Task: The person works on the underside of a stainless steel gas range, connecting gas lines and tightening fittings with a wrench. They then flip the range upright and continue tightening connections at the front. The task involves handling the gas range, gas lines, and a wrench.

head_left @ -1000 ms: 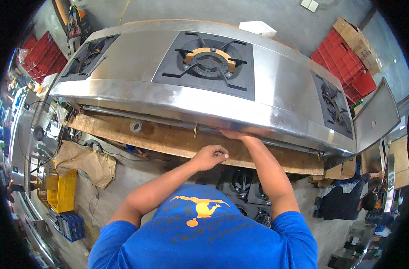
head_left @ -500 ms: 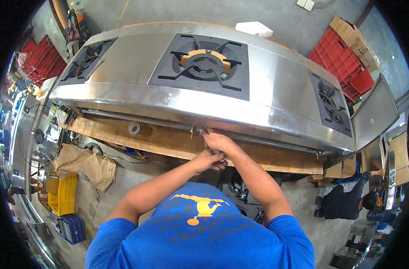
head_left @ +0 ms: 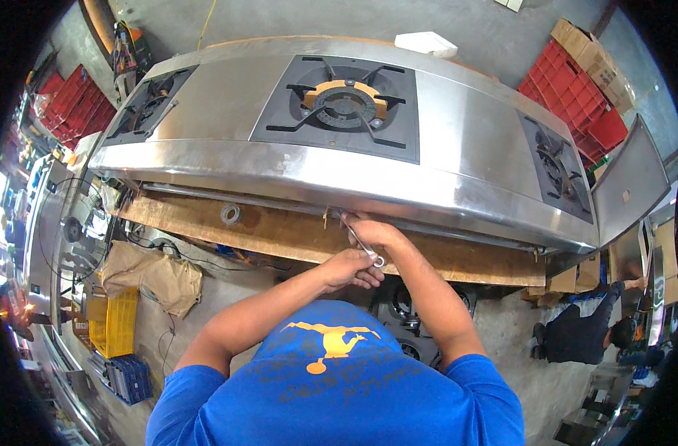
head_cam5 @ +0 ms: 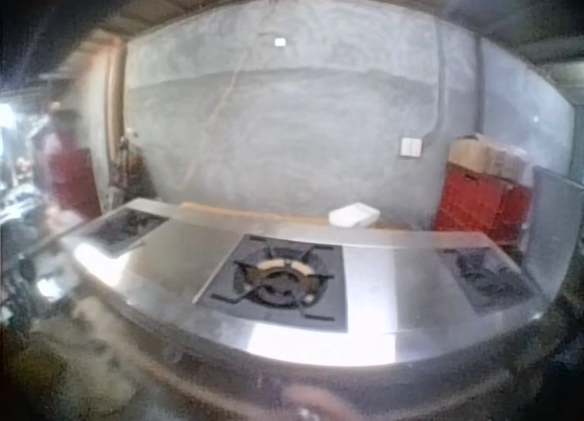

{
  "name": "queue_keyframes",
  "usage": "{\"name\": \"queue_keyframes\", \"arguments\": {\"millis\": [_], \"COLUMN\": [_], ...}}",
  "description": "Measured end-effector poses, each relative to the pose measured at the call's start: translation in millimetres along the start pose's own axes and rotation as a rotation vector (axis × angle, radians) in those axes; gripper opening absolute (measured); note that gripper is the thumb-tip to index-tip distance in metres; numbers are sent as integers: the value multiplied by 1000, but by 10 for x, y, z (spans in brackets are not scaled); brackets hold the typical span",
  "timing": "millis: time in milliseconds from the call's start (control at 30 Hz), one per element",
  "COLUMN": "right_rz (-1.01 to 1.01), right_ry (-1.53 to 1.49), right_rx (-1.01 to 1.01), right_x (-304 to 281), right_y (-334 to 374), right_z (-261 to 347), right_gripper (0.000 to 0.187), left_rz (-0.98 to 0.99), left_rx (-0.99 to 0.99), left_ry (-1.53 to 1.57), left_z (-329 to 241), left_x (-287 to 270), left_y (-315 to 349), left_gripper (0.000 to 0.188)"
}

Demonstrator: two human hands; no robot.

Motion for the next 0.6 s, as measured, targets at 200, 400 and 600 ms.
{"name": "queue_keyframes", "arguments": {"millis": [200,400,600], "right_rz": [-44,-58,-31], "right_ry": [252,340,336], "right_rx": [-28,-118,-217], "right_x": [-216,-403,-407], "right_y": [-150,-171,-118], "right_z": [14,97,275], "right_gripper": [40,41,40], "left_rz": [5,-43,-54], "left_rx": [25,35,24], "left_ry": [67,88,148], "left_z": [-141,-258,-267], "left_x": [66,81,63], "left_y": [-145,-332,-401], "left_gripper": [38,39,37]}}
Point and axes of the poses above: each hand's wrist, its own y-axis away from the middle knuckle, its own x-axis out of the palm, z = x × y, the point moved 10 cm from there along -y, towards the middle knuckle, and after that the axes turned 11 degrees about -x, right-handed, at the moved point
